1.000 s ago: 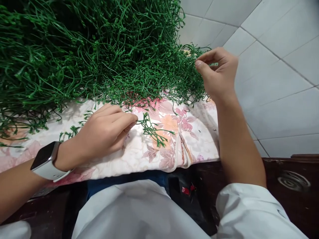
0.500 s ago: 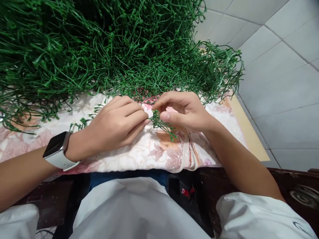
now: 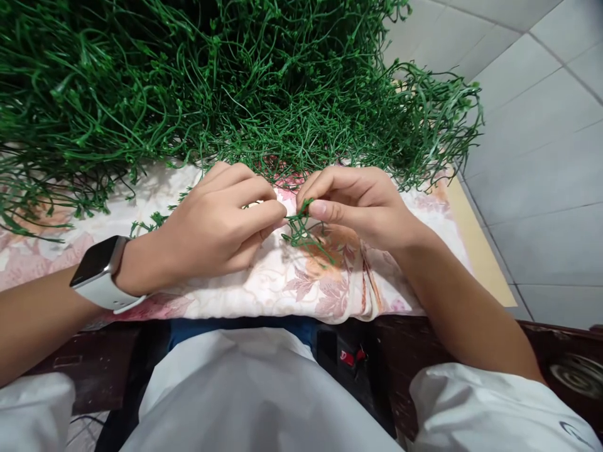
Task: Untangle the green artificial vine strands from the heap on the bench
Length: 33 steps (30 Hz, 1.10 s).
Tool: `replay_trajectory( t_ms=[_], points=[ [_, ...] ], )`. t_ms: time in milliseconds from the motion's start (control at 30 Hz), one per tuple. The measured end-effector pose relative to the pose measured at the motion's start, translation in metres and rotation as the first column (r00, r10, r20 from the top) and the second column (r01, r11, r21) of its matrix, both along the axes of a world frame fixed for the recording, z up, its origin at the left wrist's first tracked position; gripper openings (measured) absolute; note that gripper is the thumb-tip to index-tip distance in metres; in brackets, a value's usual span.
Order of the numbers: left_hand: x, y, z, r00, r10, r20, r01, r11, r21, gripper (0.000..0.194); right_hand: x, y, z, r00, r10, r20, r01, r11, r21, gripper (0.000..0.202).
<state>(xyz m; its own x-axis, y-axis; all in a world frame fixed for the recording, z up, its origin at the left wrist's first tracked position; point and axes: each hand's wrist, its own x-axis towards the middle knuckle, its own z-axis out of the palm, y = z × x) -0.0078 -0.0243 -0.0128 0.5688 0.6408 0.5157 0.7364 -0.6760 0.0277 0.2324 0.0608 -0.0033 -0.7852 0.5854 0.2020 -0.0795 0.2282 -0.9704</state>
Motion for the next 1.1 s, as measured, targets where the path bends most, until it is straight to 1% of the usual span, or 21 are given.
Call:
replay_trajectory(
  t_ms=[133, 200, 267, 367, 433, 467, 500, 567, 633, 667, 733, 800, 833, 900, 967, 1000, 1033, 1100],
  points=[
    [0.001, -0.001, 0.002, 1.0, -0.005, -0.013, 0.006, 0.996, 0.094, 0.018, 0.001, 0.001, 0.003, 1.0, 0.016, -0.011, -0.016, 1.0, -0.006, 0.024],
    [0.001, -0.002, 0.002, 1.0, -0.009, -0.011, 0.01, 0.99, 0.141, 0.015, 0.002, 0.001, 0.003, 0.999, 0.051, 0.014, -0.05, 0.998, -0.04, 0.024],
    [0.001, -0.003, 0.003, 1.0, 0.0, -0.028, 0.004, 0.987, 0.158, 0.015, 0.003, 0.001, 0.002, 0.994, 0.107, 0.015, -0.106, 0.991, -0.084, 0.024],
    [-0.001, -0.001, 0.003, 0.999, 0.013, -0.051, -0.006, 0.989, 0.151, 0.014, 0.004, 0.002, -0.002, 0.976, 0.214, -0.042, -0.218, 0.966, -0.138, 0.023],
    [-0.003, 0.0, 0.004, 0.999, 0.009, -0.051, 0.0, 0.986, 0.169, 0.013, 0.003, 0.002, -0.005, 0.959, 0.271, -0.084, -0.282, 0.937, -0.205, 0.025],
    [-0.004, 0.0, 0.005, 0.999, 0.01, -0.052, -0.001, 0.984, 0.18, 0.013, 0.002, 0.002, -0.006, 0.956, 0.279, -0.091, -0.293, 0.922, -0.253, 0.027],
    [-0.004, 0.0, 0.005, 0.998, 0.018, -0.06, -0.007, 0.983, 0.186, 0.014, 0.002, 0.002, -0.006, 0.957, 0.277, -0.086, -0.29, 0.906, -0.308, 0.029],
    [-0.005, 0.0, 0.006, 0.993, 0.055, -0.101, -0.036, 0.983, 0.179, 0.016, -0.001, 0.001, -0.006, 0.969, 0.238, -0.058, -0.241, 0.884, -0.401, 0.036],
    [-0.005, -0.001, 0.005, 0.98, 0.106, -0.167, -0.079, 0.984, 0.162, 0.019, -0.003, -0.002, -0.006, 0.984, 0.178, -0.017, -0.168, 0.887, -0.43, 0.044],
    [-0.004, -0.001, 0.005, 0.974, 0.118, -0.195, -0.086, 0.982, 0.168, 0.019, -0.005, -0.004, -0.006, 0.988, 0.157, 0.003, -0.141, 0.895, -0.423, 0.047],
    [-0.003, -0.002, 0.005, 0.973, 0.116, -0.2, -0.071, 0.973, 0.219, 0.018, -0.007, -0.007, -0.006, 0.99, 0.131, 0.049, -0.104, 0.921, -0.376, 0.05],
    [-0.002, -0.002, 0.005, 0.985, 0.085, -0.151, -0.041, 0.961, 0.274, 0.016, -0.008, -0.009, -0.005, 0.989, 0.121, 0.079, -0.093, 0.95, -0.298, 0.051],
    [-0.001, -0.003, 0.005, 0.99, 0.065, -0.124, -0.027, 0.959, 0.282, 0.014, -0.009, -0.009, -0.004, 0.989, 0.12, 0.083, -0.096, 0.963, -0.254, 0.051],
    [0.0, -0.004, 0.006, 0.997, 0.029, -0.066, -0.013, 0.974, 0.225, 0.015, -0.009, -0.009, -0.003, 0.99, 0.109, 0.093, -0.095, 0.985, -0.147, 0.049],
    [0.002, -0.006, 0.006, 1.0, 0.005, 0.018, -0.007, 0.994, 0.109, 0.027, -0.009, -0.008, -0.001, 0.988, 0.116, 0.107, -0.112, 0.993, -0.042, 0.044],
    [0.003, -0.007, 0.006, 0.998, 0.012, 0.056, -0.014, 0.999, 0.05, 0.034, -0.009, -0.009, 0.0, 0.987, 0.123, 0.107, -0.123, 0.992, -0.004, 0.04],
    [0.004, -0.008, 0.005, 0.996, 0.025, 0.087, -0.025, 1.0, 0.006, 0.038, -0.009, -0.009, 0.0, 0.986, 0.133, 0.1, -0.135, 0.991, 0.019, 0.037],
    [0.005, -0.009, 0.004, 0.994, 0.039, 0.105, -0.034, 0.998, -0.05, 0.038, -0.009, -0.011, 0.001, 0.984, 0.164, 0.071, -0.165, 0.986, 0.006, 0.031]
  ],
)
